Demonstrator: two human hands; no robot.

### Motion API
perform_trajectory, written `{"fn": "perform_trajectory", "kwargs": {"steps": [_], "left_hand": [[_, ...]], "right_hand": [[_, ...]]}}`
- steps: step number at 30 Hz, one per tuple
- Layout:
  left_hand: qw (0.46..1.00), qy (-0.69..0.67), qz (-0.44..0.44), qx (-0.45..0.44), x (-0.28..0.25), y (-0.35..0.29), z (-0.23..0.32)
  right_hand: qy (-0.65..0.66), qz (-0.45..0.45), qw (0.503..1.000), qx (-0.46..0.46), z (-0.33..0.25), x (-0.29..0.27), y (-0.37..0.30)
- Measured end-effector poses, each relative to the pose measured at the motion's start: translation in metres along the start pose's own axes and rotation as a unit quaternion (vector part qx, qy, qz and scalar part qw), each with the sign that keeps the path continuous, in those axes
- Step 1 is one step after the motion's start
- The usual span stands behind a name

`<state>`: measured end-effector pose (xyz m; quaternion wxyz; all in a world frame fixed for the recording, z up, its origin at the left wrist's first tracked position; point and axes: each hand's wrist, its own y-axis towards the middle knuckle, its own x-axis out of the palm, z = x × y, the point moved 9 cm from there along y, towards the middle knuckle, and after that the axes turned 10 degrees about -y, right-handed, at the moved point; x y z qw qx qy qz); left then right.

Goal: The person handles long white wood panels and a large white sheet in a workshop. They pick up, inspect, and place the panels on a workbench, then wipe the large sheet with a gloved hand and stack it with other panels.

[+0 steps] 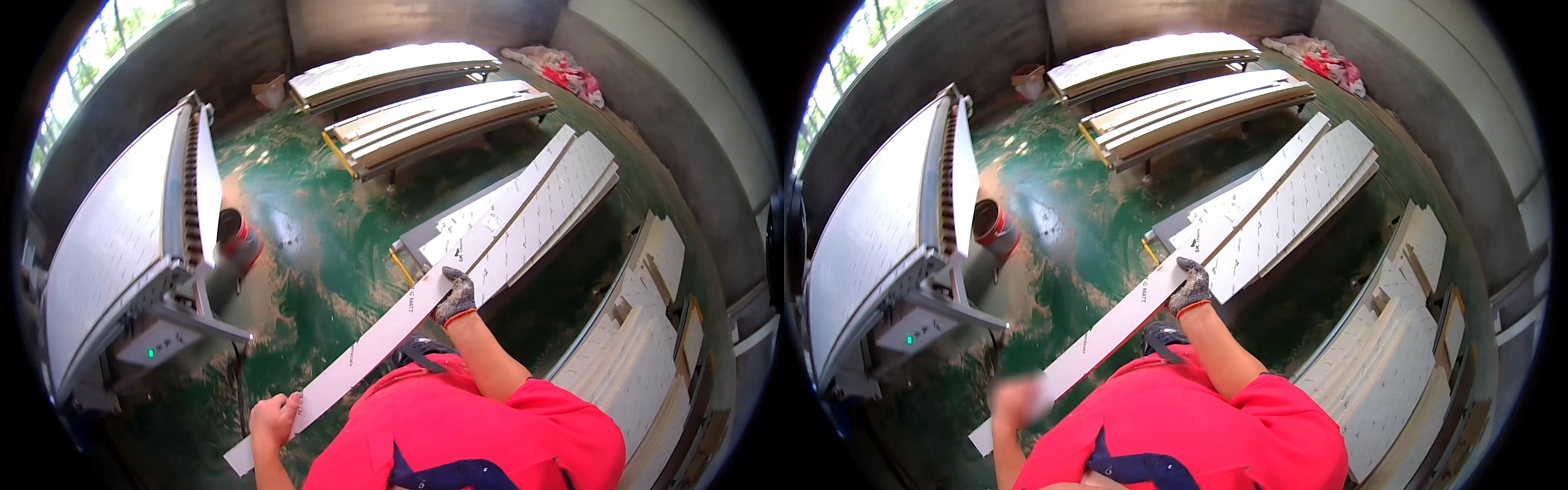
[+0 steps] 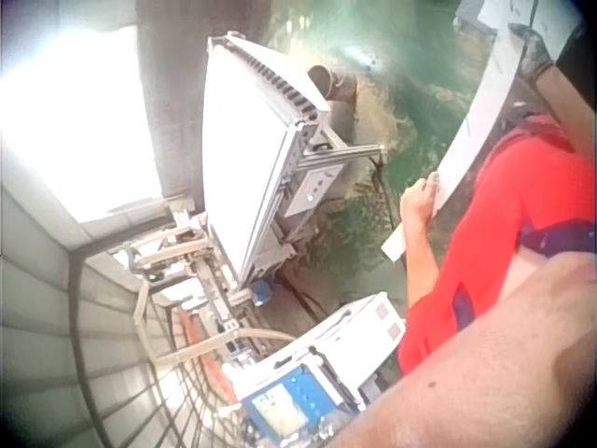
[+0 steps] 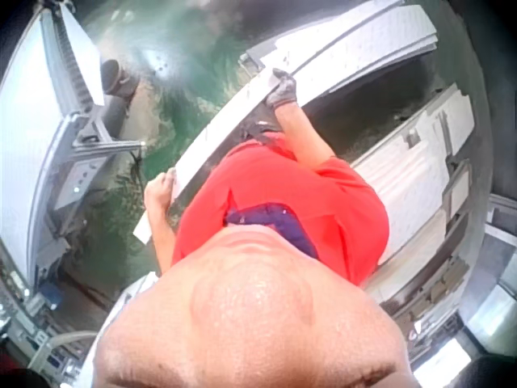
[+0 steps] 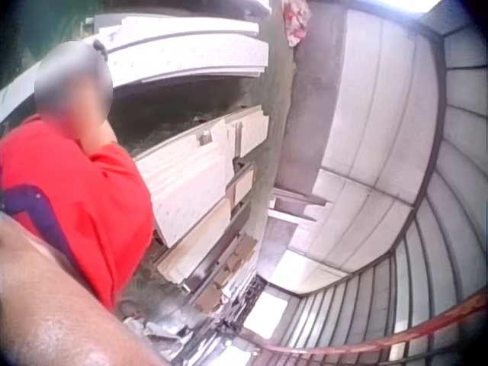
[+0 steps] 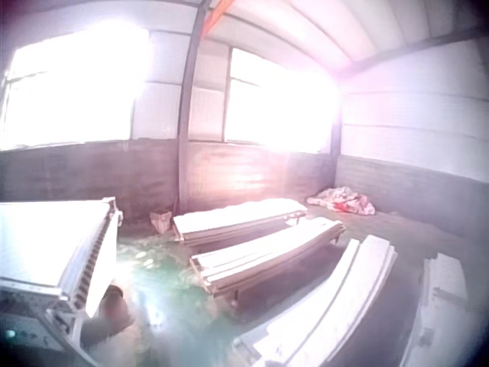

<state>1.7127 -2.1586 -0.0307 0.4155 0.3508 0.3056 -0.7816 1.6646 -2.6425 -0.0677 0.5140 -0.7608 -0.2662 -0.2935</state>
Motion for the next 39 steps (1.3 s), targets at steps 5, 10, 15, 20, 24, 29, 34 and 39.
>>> {"fn": "perform_trajectory", "kwargs": {"steps": [5,10,15,20,24,29,34,39], "left_hand": [[0.995,0.061,0.045,0.071,-0.038,0.167,0.009],[0.985,0.128,0.063,0.092,-0.098,0.340,0.073],[0.987,0.102,0.062,0.106,-0.118,0.493,0.095],[0.996,0.081,0.035,0.024,-0.128,0.639,0.171],[0.996,0.082,0.011,0.026,-0.125,0.753,0.182],[0.996,0.083,-0.015,0.030,-0.146,0.908,0.205],[0.990,0.103,-0.047,0.086,-0.149,1.051,0.247],[0.993,0.050,-0.067,0.086,-0.124,1.147,0.259]], "right_hand": [[0.060,-0.073,0.995,-0.024,-0.033,0.089,0.121],[0.075,-0.092,0.989,-0.094,-0.098,0.188,0.240],[0.086,-0.095,0.987,-0.100,-0.164,0.280,0.342],[0.102,-0.089,0.984,-0.115,-0.224,0.324,0.459],[0.103,-0.041,0.987,-0.120,-0.253,0.360,0.546],[0.099,-0.051,0.983,-0.145,-0.300,0.417,0.671],[-0.002,-0.125,0.970,-0.210,-0.375,0.438,0.748],[-0.093,-0.035,0.980,-0.174,-0.427,0.437,0.826]]}}
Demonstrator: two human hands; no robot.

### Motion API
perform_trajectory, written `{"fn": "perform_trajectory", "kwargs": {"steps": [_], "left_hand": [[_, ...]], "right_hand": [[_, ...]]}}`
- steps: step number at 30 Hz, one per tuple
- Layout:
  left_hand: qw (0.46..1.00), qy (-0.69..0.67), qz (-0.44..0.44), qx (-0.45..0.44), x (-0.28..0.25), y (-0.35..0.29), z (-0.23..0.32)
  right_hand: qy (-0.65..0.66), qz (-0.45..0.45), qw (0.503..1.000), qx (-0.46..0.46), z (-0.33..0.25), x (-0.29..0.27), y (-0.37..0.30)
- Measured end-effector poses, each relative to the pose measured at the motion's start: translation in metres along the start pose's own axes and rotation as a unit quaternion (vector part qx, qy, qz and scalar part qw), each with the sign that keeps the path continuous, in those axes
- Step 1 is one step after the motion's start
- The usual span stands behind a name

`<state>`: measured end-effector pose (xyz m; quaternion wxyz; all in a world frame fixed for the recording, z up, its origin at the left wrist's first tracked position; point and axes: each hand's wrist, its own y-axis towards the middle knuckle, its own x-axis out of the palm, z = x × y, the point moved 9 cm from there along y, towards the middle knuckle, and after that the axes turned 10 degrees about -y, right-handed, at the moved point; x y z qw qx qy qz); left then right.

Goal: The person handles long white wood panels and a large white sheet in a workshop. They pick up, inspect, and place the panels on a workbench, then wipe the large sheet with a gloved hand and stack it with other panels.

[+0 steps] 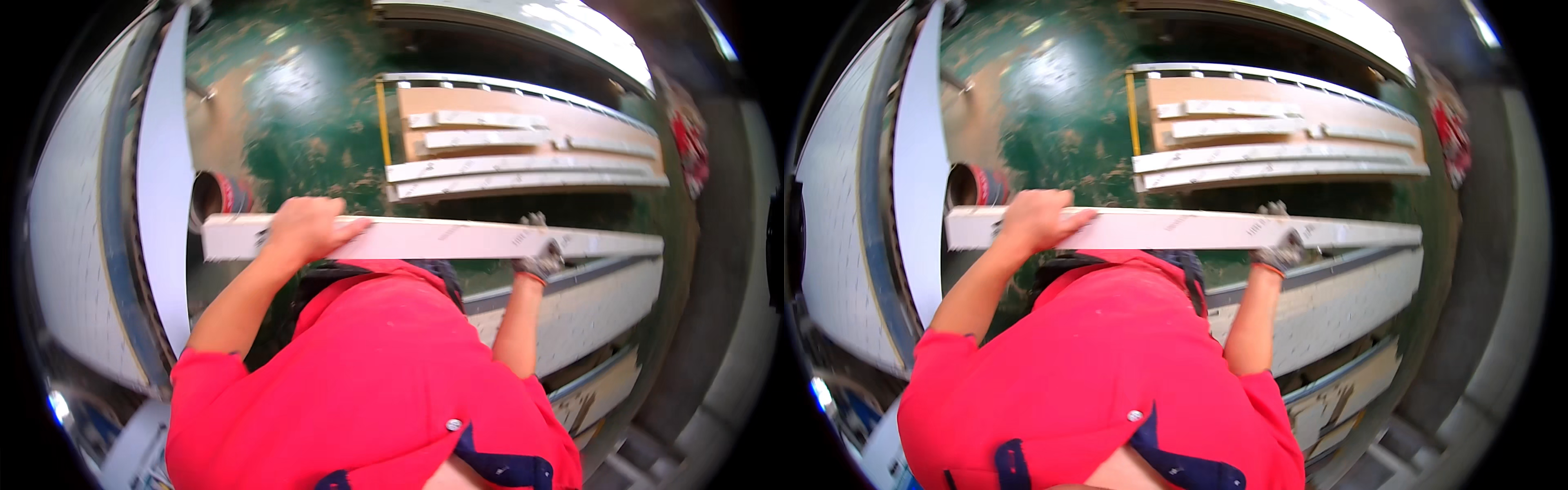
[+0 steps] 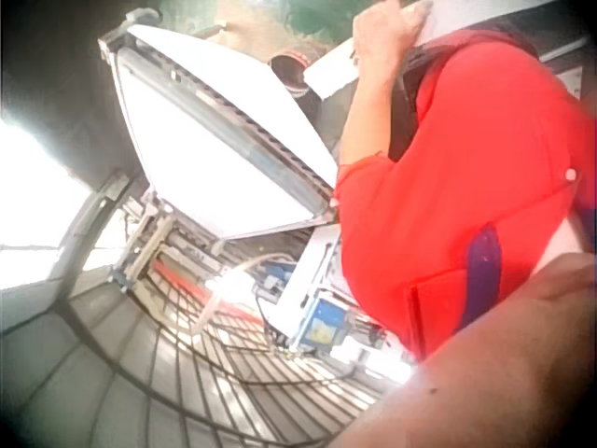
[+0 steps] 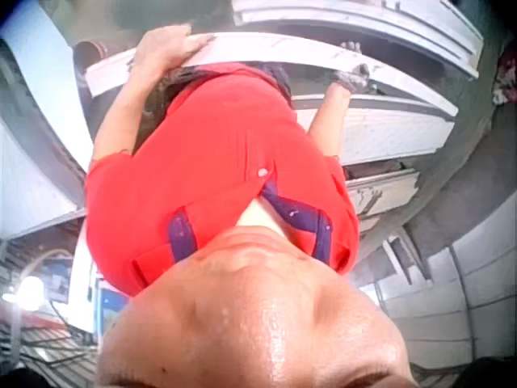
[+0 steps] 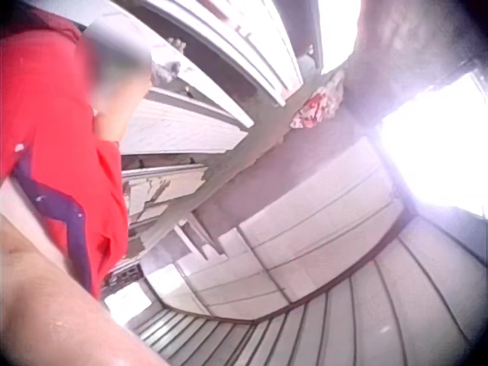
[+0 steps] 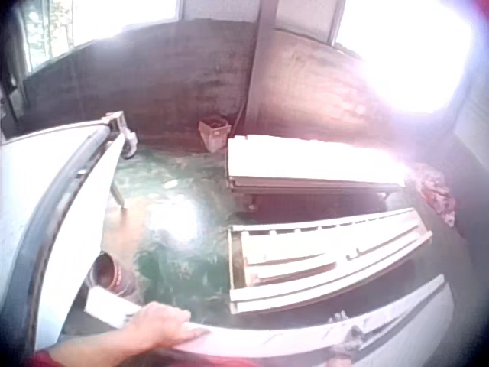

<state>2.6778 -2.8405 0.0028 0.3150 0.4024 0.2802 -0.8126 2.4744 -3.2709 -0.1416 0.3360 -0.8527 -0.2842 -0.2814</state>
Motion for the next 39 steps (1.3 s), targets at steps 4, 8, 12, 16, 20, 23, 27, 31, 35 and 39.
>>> {"fn": "perform_trajectory", "kwargs": {"steps": [4,8,12,16,20,23,27,31,35,39], "left_hand": [[1.000,-0.017,0.000,0.004,0.031,0.080,0.032],[0.998,-0.017,-0.031,-0.048,0.085,0.167,0.067],[0.995,-0.023,-0.026,-0.094,0.158,0.235,0.113],[0.990,-0.043,-0.036,-0.133,0.214,0.280,0.156],[0.988,-0.022,-0.033,-0.148,0.247,0.313,0.183],[0.987,-0.013,-0.026,-0.157,0.268,0.342,0.188],[0.987,-0.007,-0.021,-0.156,0.276,0.376,0.197],[0.988,-0.021,-0.035,-0.147,0.301,0.411,0.188],[0.987,-0.022,-0.054,-0.153,0.337,0.429,0.172],[0.987,-0.022,-0.059,-0.151,0.360,0.446,0.153]], "right_hand": [[0.036,0.089,0.995,0.025,-0.047,-0.046,0.072],[0.012,0.066,0.997,0.028,-0.091,-0.063,0.156],[0.020,0.140,0.987,0.073,-0.128,-0.109,0.241],[0.027,0.117,0.986,0.120,-0.153,-0.152,0.318],[0.065,0.192,0.970,0.134,-0.163,-0.186,0.368],[0.068,0.198,0.967,0.145,-0.170,-0.190,0.404],[0.049,0.130,0.973,0.186,-0.167,-0.208,0.442],[0.065,0.163,0.966,0.189,-0.172,-0.222,0.471],[0.038,0.209,0.961,0.177,-0.172,-0.228,0.497],[0.050,0.206,0.960,0.183,-0.151,-0.244,0.521]]}}
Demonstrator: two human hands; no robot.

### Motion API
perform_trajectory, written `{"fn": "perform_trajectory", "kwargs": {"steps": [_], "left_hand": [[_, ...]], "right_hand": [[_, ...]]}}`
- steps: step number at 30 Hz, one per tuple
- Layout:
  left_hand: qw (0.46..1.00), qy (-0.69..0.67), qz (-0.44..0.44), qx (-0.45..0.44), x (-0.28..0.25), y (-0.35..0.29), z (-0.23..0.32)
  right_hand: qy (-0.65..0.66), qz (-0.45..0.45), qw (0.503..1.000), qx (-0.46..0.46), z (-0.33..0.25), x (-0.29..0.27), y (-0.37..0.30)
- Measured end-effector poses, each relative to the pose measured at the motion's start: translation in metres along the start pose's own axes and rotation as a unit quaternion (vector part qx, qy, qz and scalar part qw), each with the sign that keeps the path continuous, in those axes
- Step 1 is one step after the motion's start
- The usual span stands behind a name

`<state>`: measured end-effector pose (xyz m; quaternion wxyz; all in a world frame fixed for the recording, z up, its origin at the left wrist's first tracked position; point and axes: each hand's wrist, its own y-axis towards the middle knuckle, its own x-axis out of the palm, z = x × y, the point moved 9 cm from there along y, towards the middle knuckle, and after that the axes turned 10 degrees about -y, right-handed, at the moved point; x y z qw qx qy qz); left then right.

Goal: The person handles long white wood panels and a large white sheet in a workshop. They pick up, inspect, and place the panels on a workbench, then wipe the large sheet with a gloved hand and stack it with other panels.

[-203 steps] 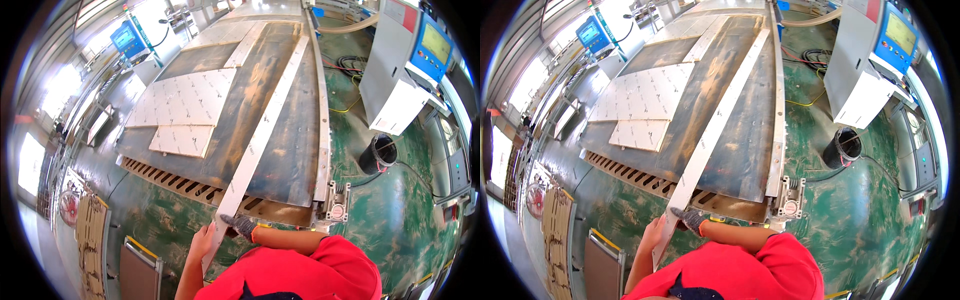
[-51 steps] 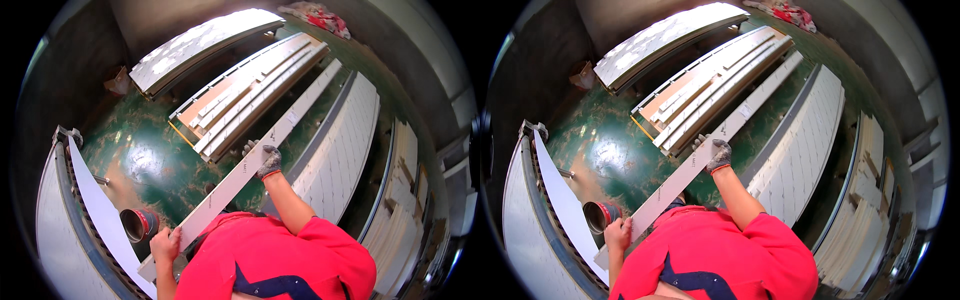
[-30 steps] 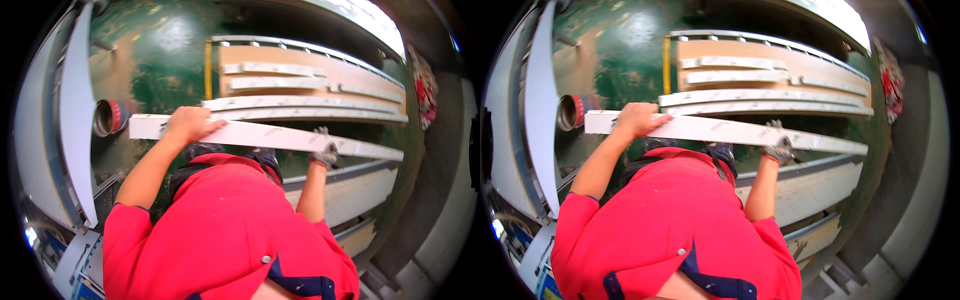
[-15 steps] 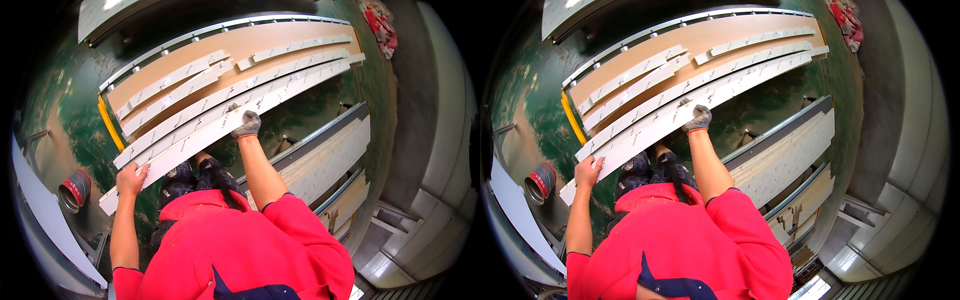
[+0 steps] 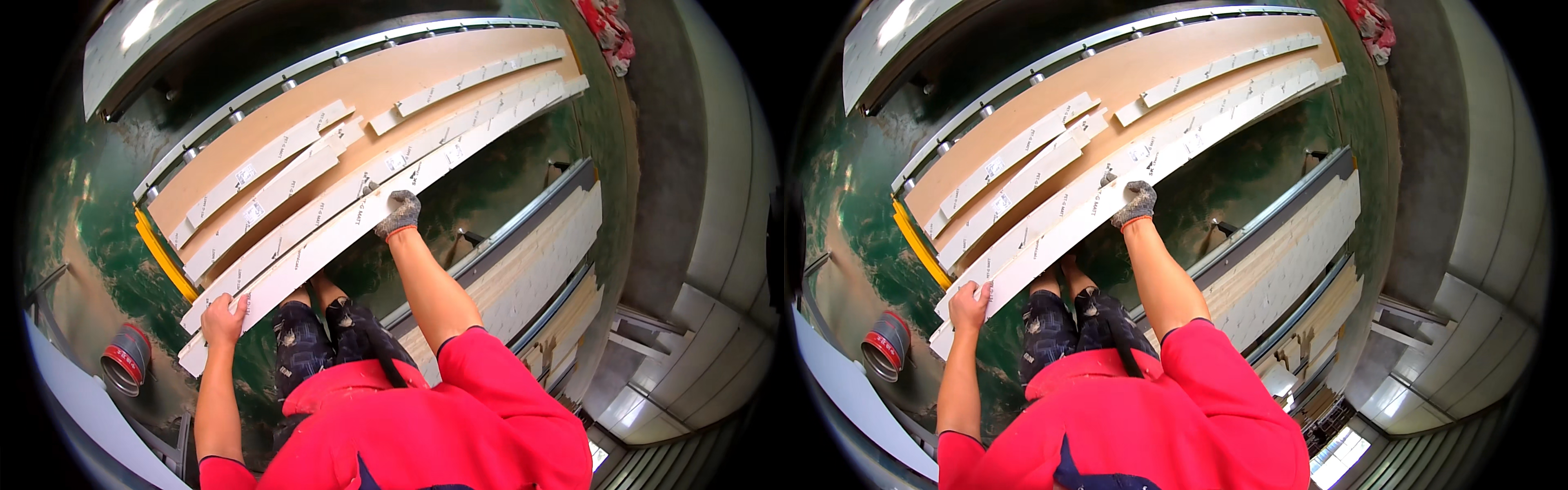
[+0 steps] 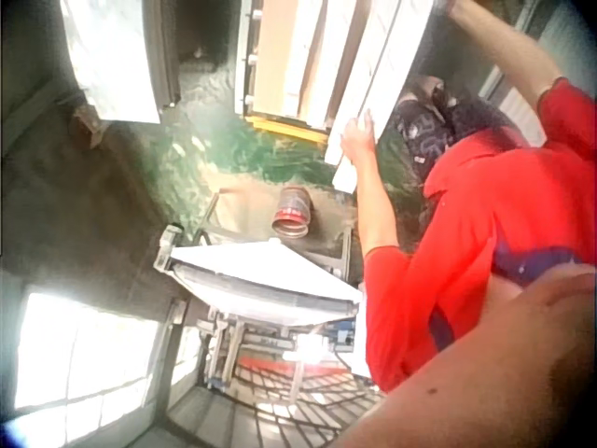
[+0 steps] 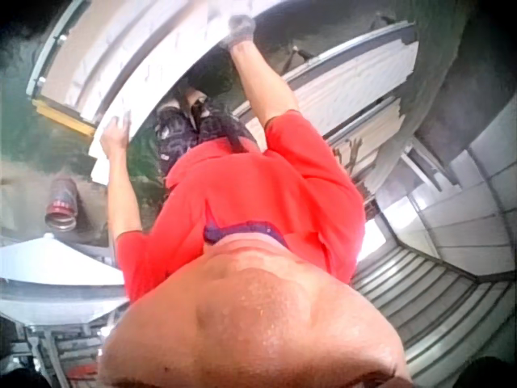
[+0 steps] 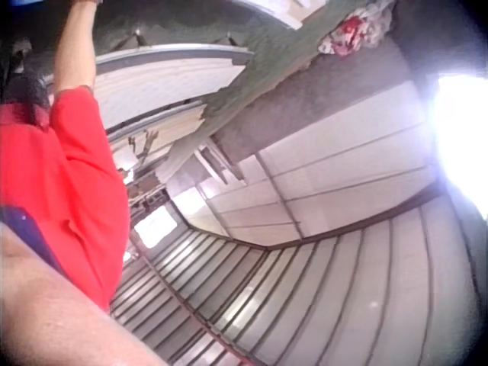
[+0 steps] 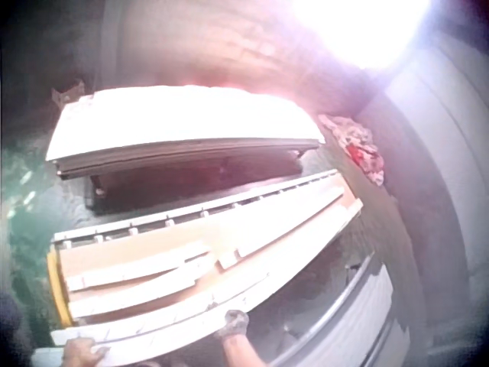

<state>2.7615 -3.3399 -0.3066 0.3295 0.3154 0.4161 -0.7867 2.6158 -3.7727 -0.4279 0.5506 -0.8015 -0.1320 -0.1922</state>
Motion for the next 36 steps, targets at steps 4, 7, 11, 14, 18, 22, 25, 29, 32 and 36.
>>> {"fn": "perform_trajectory", "kwargs": {"steps": [4,7,11,14,18,22,25,29,32,36], "left_hand": [[1.000,-0.021,0.007,0.010,0.019,0.028,-0.014],[1.000,-0.003,-0.011,0.000,0.034,0.041,-0.032],[1.000,-0.018,-0.024,-0.004,0.046,0.057,-0.043],[0.999,-0.021,-0.024,0.004,0.063,0.062,-0.058],[0.998,-0.018,-0.052,0.029,0.060,0.074,-0.051],[0.993,0.020,-0.115,-0.022,0.071,0.078,-0.057],[0.992,0.113,-0.049,0.009,0.056,0.079,-0.045],[0.992,0.045,-0.118,-0.007,0.088,0.074,-0.061],[0.994,0.024,-0.109,-0.001,0.092,0.077,-0.052],[0.992,0.046,-0.117,-0.006,0.115,0.082,-0.045]], "right_hand": [[0.000,0.013,1.000,0.017,0.010,-0.001,0.035],[-0.023,0.044,0.999,0.009,0.017,-0.004,0.047],[-0.075,0.136,0.988,-0.014,0.022,-0.035,0.063],[-0.165,0.186,0.967,0.064,0.033,-0.048,0.061],[-0.276,0.177,0.940,0.100,0.033,-0.017,0.030],[-0.392,0.296,0.868,0.080,0.031,-0.028,0.035],[-0.425,0.296,0.851,0.085,0.035,-0.036,0.046],[-0.479,0.307,0.816,0.100,0.044,-0.026,0.049],[-0.471,0.302,0.823,0.102,0.052,-0.001,0.044],[-0.487,0.306,0.803,0.156,0.055,-0.016,0.060]]}}
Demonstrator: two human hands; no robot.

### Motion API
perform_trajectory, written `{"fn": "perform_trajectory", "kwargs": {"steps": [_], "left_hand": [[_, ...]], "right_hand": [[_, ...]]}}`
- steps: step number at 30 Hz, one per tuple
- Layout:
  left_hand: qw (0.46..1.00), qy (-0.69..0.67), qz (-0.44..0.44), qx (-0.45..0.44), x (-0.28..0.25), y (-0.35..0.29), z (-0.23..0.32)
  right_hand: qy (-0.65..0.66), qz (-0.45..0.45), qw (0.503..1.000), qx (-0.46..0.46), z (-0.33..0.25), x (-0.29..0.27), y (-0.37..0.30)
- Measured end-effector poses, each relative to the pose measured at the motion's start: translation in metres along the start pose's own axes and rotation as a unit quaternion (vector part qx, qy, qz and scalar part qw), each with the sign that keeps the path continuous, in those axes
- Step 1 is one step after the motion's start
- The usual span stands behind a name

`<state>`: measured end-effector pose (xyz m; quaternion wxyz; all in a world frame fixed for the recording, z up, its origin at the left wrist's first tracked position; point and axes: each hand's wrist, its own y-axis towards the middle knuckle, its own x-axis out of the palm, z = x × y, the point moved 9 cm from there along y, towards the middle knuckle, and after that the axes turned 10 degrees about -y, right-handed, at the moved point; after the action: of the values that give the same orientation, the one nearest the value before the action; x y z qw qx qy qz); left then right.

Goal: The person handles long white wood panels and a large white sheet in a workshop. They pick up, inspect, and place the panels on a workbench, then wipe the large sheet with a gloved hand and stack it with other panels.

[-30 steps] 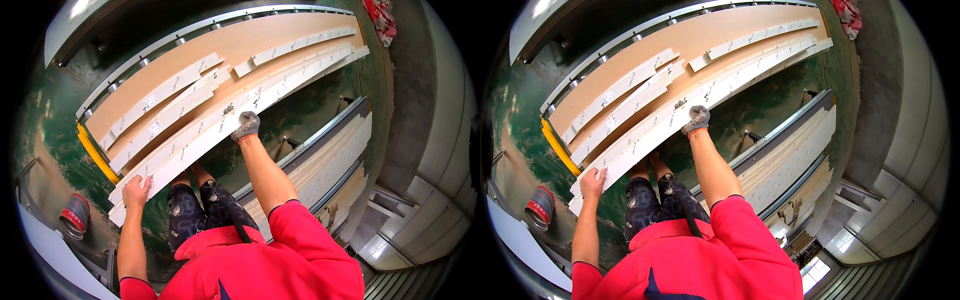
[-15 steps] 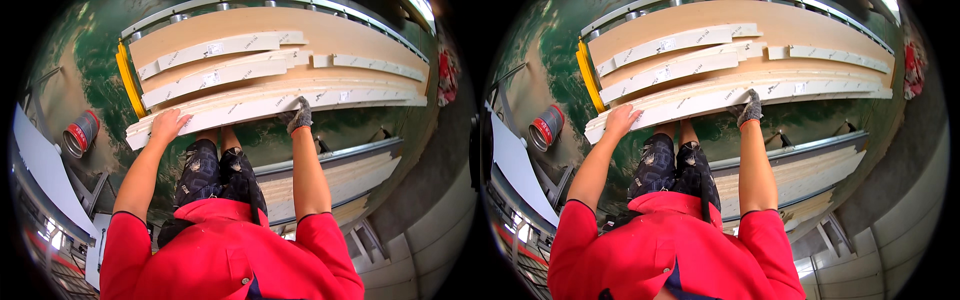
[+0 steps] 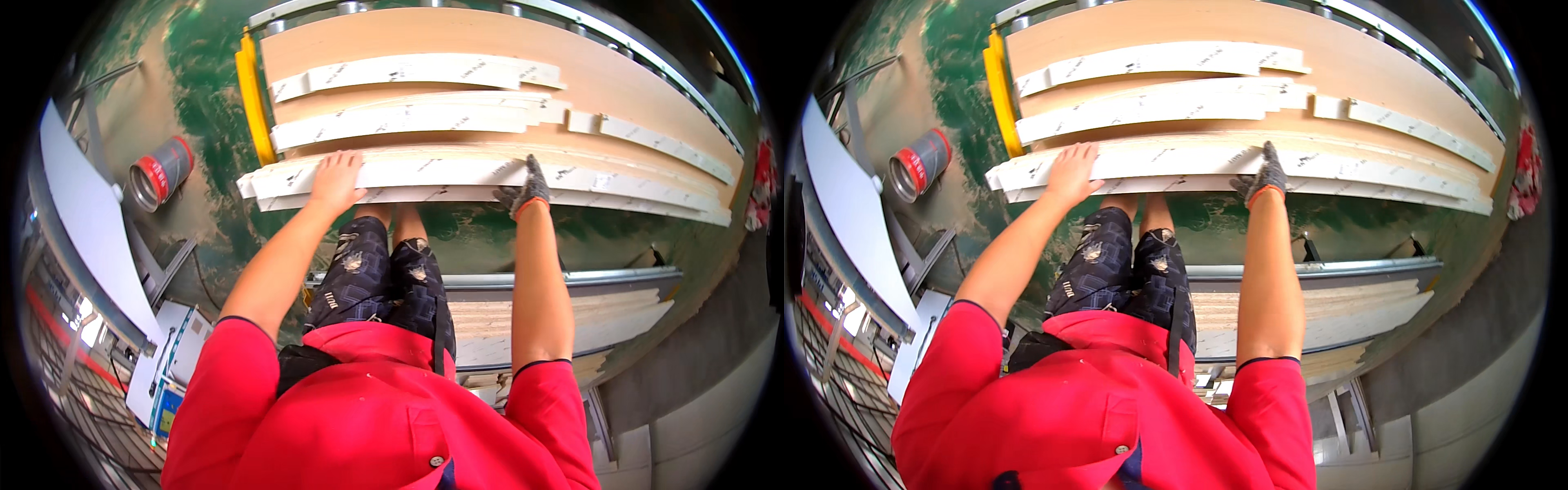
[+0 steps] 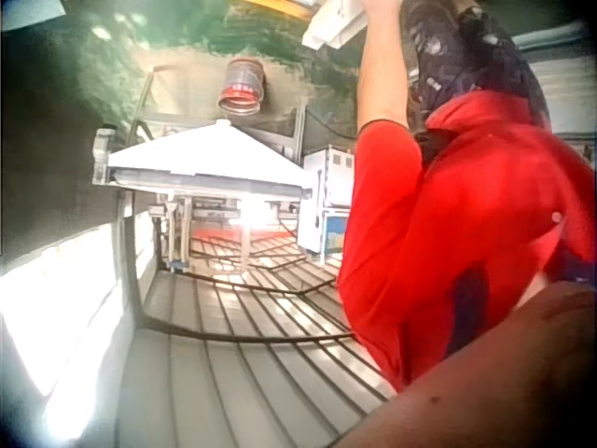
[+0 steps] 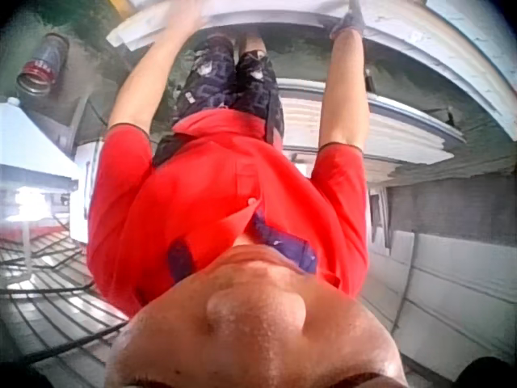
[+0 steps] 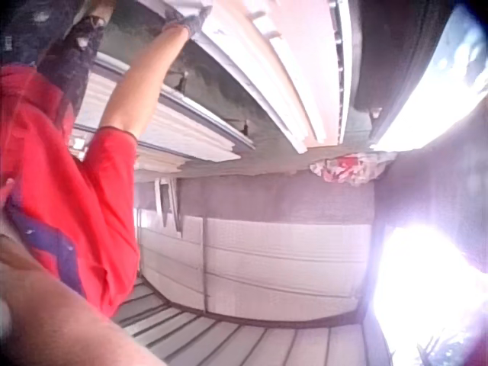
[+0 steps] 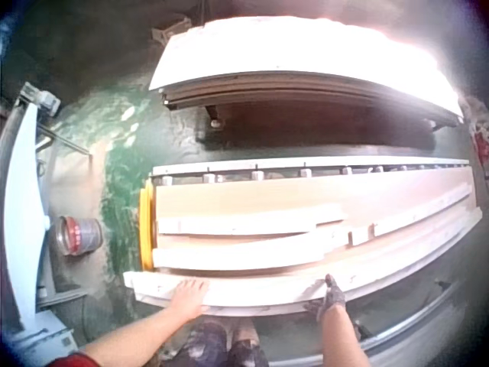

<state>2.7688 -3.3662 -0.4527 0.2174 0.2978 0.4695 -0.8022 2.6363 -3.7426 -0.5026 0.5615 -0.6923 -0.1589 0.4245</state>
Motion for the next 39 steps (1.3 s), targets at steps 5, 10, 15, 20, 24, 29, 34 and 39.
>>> {"fn": "perform_trajectory", "kwargs": {"steps": [5,10,15,20,24,29,34,39], "left_hand": [[1.000,0.004,0.015,-0.015,0.009,-0.002,-0.003],[0.999,-0.009,-0.004,-0.036,0.011,-0.004,-0.004],[0.997,-0.033,0.032,-0.065,-0.011,-0.024,0.009],[0.959,-0.240,0.103,-0.107,-0.057,-0.090,0.018],[0.869,-0.411,0.217,-0.168,-0.028,-0.193,-0.011],[0.826,-0.445,0.245,-0.246,0.042,-0.370,-0.040],[0.638,-0.513,0.357,-0.450,0.192,-0.549,-0.081],[0.521,-0.561,0.335,-0.549,0.363,-0.640,-0.058]], "right_hand": [[0.019,-0.020,0.999,-0.042,-0.001,-0.001,0.023],[-0.006,-0.021,0.998,-0.057,0.002,-0.003,0.007],[-0.071,-0.045,0.991,-0.102,0.020,-0.017,-0.013],[-0.177,-0.118,0.933,-0.291,0.068,-0.019,-0.052],[-0.568,-0.006,0.264,-0.780,0.121,-0.012,-0.095],[-0.723,-0.051,0.196,-0.661,0.148,0.007,-0.081],[-0.685,-0.151,0.339,-0.627,0.093,0.072,0.005],[-0.614,-0.235,0.630,-0.414,0.118,0.138,-0.157]]}}
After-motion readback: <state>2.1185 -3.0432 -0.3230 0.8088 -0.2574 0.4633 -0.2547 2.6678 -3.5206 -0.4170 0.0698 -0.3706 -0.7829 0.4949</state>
